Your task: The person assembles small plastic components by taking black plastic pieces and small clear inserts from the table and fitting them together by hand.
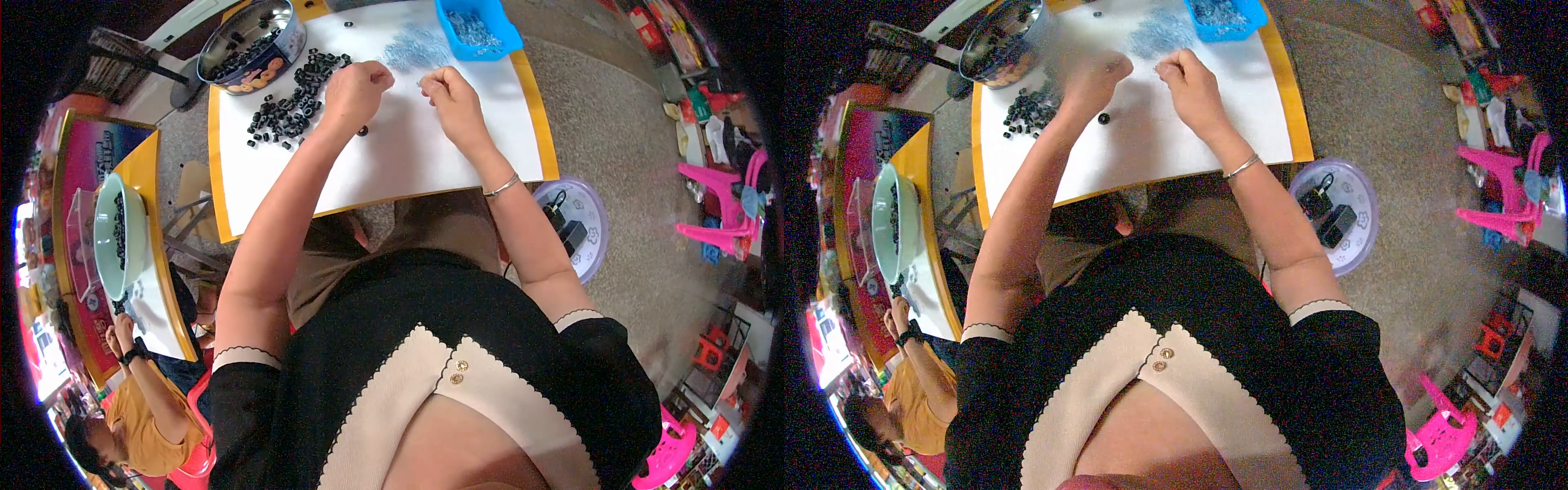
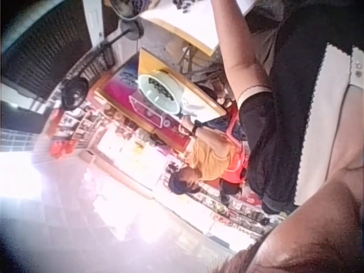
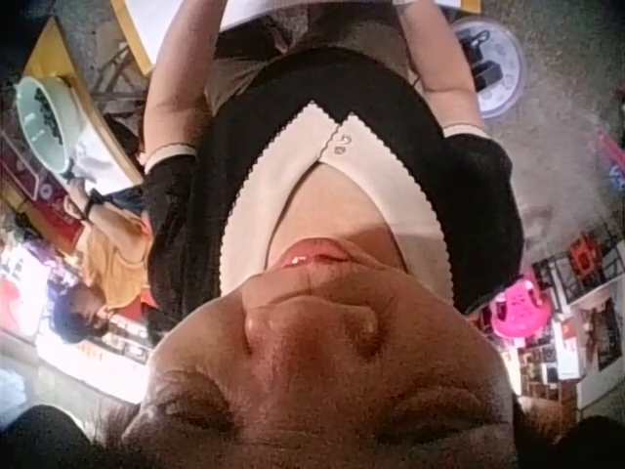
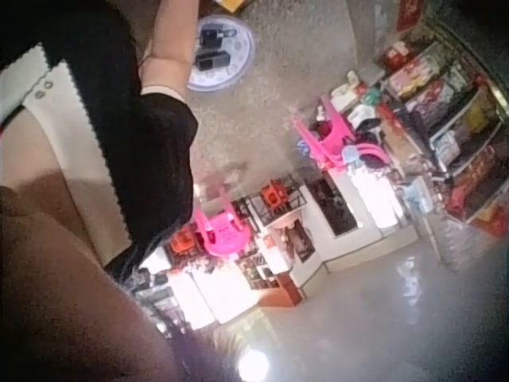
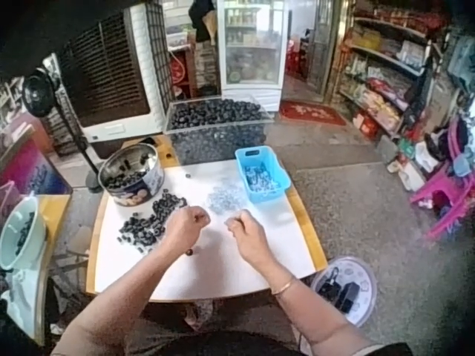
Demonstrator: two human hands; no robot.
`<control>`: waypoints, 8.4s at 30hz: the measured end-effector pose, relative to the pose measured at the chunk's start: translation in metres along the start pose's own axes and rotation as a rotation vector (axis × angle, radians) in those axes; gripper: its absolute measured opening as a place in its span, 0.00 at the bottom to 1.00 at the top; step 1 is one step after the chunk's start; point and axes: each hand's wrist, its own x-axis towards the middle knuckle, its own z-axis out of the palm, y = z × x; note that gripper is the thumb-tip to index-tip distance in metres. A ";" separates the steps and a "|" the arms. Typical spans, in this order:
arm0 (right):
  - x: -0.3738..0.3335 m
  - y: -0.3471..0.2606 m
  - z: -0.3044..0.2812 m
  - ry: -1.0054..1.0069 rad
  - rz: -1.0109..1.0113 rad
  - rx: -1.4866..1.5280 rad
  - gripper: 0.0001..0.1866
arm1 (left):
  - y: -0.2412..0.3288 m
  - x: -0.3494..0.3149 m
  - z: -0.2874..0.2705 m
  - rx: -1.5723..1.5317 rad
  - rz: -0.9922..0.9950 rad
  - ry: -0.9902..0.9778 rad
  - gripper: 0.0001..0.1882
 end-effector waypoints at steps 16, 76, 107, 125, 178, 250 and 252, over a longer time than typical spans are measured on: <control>-0.006 -0.018 0.009 -0.036 0.019 0.020 0.07 | 0.030 -0.032 -0.019 -0.835 -0.341 -0.201 0.14; -0.015 -0.021 0.007 0.013 0.051 0.047 0.10 | 0.043 -0.049 0.002 -0.867 -0.309 -0.105 0.12; -0.021 -0.025 -0.017 -0.050 -0.175 -0.045 0.07 | 0.018 -0.010 -0.007 -1.164 -0.597 -0.594 0.11; -0.008 -0.001 -0.020 0.036 -0.397 -0.569 0.07 | 0.002 -0.019 -0.015 -0.040 0.064 0.074 0.10; -0.031 -0.007 -0.024 0.107 -0.210 -0.583 0.08 | -0.003 -0.148 -0.025 -1.649 -0.632 0.040 0.13; -0.053 -0.111 0.081 -0.514 -0.133 -0.083 0.05 | -0.005 -0.172 -0.062 -1.534 -0.404 0.253 0.12; -0.055 -0.113 0.081 -0.502 -0.151 -0.084 0.05 | -0.005 -0.173 -0.062 -1.494 -0.375 0.265 0.12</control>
